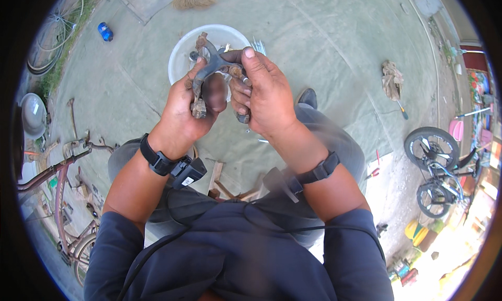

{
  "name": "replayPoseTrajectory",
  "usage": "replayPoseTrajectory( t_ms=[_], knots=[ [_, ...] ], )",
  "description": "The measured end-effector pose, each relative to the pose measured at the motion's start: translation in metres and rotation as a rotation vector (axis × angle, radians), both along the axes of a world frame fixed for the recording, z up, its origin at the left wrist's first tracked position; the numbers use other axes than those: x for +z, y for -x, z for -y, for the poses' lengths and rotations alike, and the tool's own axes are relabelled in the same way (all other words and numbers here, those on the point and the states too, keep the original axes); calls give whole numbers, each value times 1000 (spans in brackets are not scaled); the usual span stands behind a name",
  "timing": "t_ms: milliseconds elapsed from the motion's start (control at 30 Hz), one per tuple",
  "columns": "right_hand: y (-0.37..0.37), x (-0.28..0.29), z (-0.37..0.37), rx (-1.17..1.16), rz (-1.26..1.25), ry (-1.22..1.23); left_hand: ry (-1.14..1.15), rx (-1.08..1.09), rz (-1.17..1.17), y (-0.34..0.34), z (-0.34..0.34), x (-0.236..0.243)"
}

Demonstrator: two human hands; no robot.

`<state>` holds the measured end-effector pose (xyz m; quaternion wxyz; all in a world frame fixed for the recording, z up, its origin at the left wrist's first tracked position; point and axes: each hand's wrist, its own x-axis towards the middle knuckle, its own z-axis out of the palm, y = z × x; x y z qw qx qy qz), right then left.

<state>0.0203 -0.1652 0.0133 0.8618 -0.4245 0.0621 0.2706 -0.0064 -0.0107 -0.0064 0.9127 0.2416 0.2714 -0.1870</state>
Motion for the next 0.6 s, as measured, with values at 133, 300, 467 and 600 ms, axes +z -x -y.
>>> replayPoseTrajectory(
  t_ms=[133,300,467,600],
  knots=[
    [2,-2,-4,-22,17,-32,-4,26,-10,0,5,-7],
    [2,-6,-8,-54,30,-78,-46,76,-114,0,15,-7],
    [1,-6,-4,-33,3,-53,-69,76,-81,-2,9,-2],
    [1,-5,-1,-11,-22,-34,-114,94,-46,-10,-1,0]
  ],
)
